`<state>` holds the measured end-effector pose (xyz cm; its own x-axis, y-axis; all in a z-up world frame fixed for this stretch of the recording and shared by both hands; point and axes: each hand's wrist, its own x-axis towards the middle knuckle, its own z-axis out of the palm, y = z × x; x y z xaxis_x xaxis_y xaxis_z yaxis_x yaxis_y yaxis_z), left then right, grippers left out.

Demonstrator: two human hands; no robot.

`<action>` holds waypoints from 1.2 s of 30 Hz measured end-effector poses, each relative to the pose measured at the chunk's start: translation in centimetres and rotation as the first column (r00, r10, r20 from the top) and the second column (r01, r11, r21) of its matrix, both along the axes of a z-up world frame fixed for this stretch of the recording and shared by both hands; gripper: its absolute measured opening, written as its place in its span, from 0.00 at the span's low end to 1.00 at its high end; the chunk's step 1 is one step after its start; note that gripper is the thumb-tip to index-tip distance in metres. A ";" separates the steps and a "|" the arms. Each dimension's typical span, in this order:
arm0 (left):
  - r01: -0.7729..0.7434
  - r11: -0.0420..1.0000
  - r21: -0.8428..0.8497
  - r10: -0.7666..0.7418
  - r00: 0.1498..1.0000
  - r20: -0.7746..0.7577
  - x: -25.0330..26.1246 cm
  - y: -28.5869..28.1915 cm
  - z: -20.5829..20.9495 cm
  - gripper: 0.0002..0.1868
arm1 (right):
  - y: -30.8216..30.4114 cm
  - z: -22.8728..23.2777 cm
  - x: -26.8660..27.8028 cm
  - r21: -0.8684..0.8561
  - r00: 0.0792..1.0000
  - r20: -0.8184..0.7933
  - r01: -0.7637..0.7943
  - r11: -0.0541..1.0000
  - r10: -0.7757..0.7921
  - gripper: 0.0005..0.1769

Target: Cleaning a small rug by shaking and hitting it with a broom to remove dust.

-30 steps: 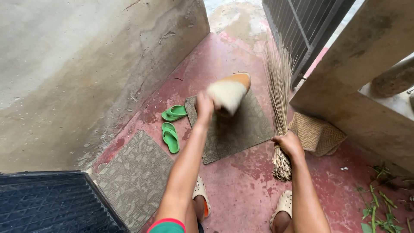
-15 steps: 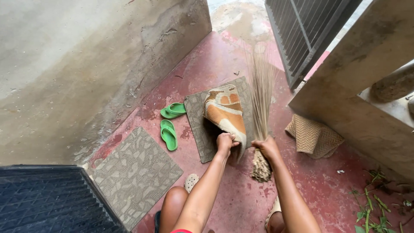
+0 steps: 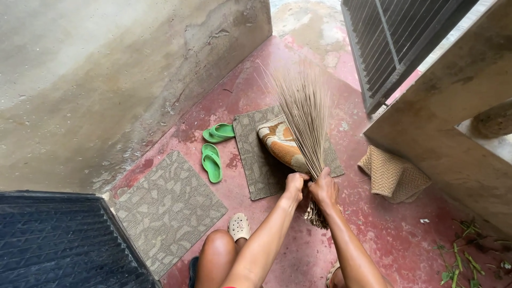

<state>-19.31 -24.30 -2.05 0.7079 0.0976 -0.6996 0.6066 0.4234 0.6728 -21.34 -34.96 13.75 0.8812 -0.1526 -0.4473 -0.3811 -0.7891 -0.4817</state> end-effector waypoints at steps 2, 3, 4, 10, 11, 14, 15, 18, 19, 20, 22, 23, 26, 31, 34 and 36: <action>-0.023 0.997 -0.075 0.020 0.999 -0.041 -0.1 0.4 1.8 0.11 | -0.2 0.8 0.1 -0.014 1.000 -0.016 -0.003 1.000 0.003 0.26; -0.069 0.978 -0.198 0.053 0.995 -0.086 -0.3 0.8 3.9 0.11 | -0.4 1.1 0.2 0.008 1.000 -0.005 0.006 1.000 -0.006 0.26; -0.119 0.941 -0.316 0.080 0.988 -0.135 -0.4 1.2 6.0 0.11 | -0.5 1.4 0.2 0.029 1.000 0.005 0.016 0.999 -0.016 0.26; -0.292 0.884 -0.365 0.238 0.953 -0.186 4.2 6.1 -8.8 0.17 | -2.4 3.6 0.6 0.139 0.998 -0.029 -0.055 0.989 0.059 0.27; -0.293 0.882 -0.369 0.239 0.953 -0.186 4.4 6.4 -9.4 0.17 | -2.9 5.5 0.2 0.135 0.998 -0.029 -0.056 0.989 0.061 0.27; -0.377 0.846 -0.378 0.312 0.924 -0.222 5.5 8.0 -10.6 0.17 | -4.1 11.5 -0.7 0.314 0.999 0.006 -0.041 0.948 0.041 0.35; -0.417 0.805 -0.422 0.332 0.906 -0.262 5.4 8.4 -10.6 0.18 | -4.5 13.7 -1.3 0.406 1.000 -0.001 0.004 0.914 -0.004 0.38; -0.507 0.716 -0.480 0.373 0.859 -0.350 5.2 8.7 -9.8 0.19 | -6.5 17.8 -2.2 0.556 0.996 -0.020 0.080 0.828 -0.084 0.42; -0.557 0.671 -0.489 0.401 0.828 -0.392 5.1 9.2 -9.2 0.19 | -7.1 18.7 -2.4 0.621 0.993 -0.030 0.107 0.776 -0.112 0.43; -0.558 0.671 -0.488 0.402 0.827 -0.392 5.1 9.5 -10.1 0.19 | -8.1 18.1 -2.4 0.622 0.993 -0.030 0.106 0.775 -0.112 0.43; -0.600 0.677 -0.426 0.463 0.798 -0.387 5.8 9.9 -11.7 0.14 | -10.3 17.0 -2.4 0.711 0.978 0.162 -0.024 0.703 -0.130 0.44; -0.597 0.678 -0.427 0.460 0.799 -0.387 6.5 9.9 -11.8 0.14 | -11.2 15.9 -2.1 0.710 0.978 0.162 -0.022 0.704 -0.133 0.44; -0.545 0.784 -0.296 0.499 0.838 -0.221 8.3 9.8 -9.3 0.12 | -13.6 13.8 -1.9 0.650 0.956 0.216 0.011 0.759 -0.198 0.40; -0.434 0.891 -0.132 0.448 0.887 0.112 15.2 11.8 2.4 0.06 | -16.0 9.1 -0.3 0.205 0.865 0.388 0.256 0.945 -0.319 0.36; -0.363 0.919 -0.152 0.392 0.882 0.263 15.4 14.0 14.3 0.05 | -16.0 6.6 0.7 0.116 0.863 0.417 0.262 0.958 -0.287 0.38; -0.287 0.954 -0.088 0.300 0.889 0.345 15.9 15.8 15.6 0.03 | -14.8 7.0 1.1 0.130 0.908 0.308 0.255 0.958 -0.284 0.34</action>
<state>-3.45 -8.50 13.51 0.8503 0.3199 -0.4180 0.1785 0.5720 0.8006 -20.28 -49.72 20.74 0.9097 -0.3786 -0.1703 -0.3879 -0.6290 -0.6738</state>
